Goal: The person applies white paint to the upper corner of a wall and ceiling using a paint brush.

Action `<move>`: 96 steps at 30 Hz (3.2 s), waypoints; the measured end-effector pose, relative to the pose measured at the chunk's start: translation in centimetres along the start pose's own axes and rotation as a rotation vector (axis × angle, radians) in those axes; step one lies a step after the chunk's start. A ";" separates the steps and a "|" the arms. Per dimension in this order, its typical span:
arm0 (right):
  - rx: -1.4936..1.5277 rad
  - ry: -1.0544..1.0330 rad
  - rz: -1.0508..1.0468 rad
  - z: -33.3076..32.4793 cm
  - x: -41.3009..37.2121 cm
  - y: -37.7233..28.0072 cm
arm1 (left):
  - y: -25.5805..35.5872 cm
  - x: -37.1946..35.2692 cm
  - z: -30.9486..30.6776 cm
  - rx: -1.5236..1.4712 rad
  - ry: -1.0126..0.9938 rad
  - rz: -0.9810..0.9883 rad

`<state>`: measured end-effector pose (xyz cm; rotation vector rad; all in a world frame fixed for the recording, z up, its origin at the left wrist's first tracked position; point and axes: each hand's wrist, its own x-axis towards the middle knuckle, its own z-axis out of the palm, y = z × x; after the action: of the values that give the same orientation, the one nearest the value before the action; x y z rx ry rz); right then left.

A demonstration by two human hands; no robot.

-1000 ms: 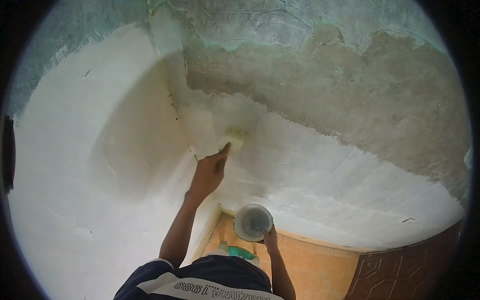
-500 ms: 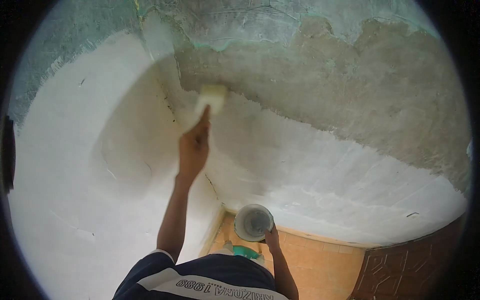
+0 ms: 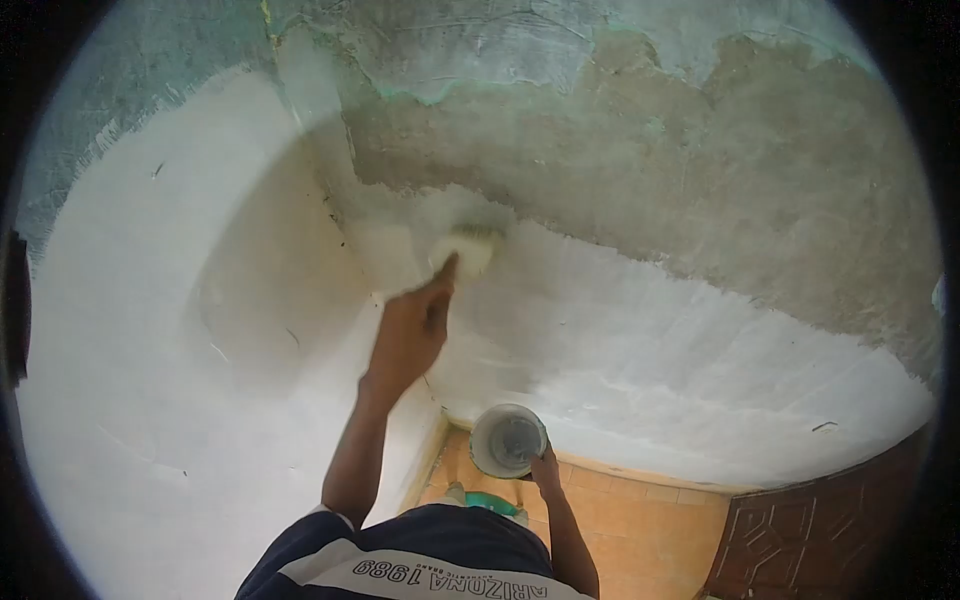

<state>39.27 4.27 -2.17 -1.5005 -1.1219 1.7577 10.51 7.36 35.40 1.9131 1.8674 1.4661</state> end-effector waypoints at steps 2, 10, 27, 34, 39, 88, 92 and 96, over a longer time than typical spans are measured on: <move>-0.084 -0.005 -0.168 -0.8 2.7 3.8 | 3.2 2.3 -2.2 -0.002 0.009 -0.031; -0.101 0.008 -0.206 -3.4 3.5 6.2 | 6.1 2.9 -0.7 -0.050 0.263 0.166; -0.178 0.060 -0.192 -6.9 1.3 7.0 | 5.0 0.9 2.2 0.002 -0.005 -0.061; -0.107 -0.006 -0.181 -6.2 -0.3 4.4 | 7.8 2.6 1.7 -0.053 0.214 0.027; -0.081 0.022 -0.089 -6.5 -1.0 4.0 | 3.1 -2.3 7.5 -0.055 0.112 -0.050; -0.042 0.010 -0.105 -12.3 -3.8 6.7 | 2.9 -3.5 9.1 -0.022 0.093 -0.140; -0.140 -0.003 -0.136 -12.9 -2.7 7.2 | 2.3 -2.8 7.0 0.079 -0.058 -0.113; -0.186 0.030 -0.163 -12.5 -2.2 7.1 | 9.1 2.0 2.2 0.110 0.069 -0.096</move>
<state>52.64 1.86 -7.49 -1.4905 -1.3823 1.5517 18.09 7.93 41.21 1.8107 2.0801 1.4472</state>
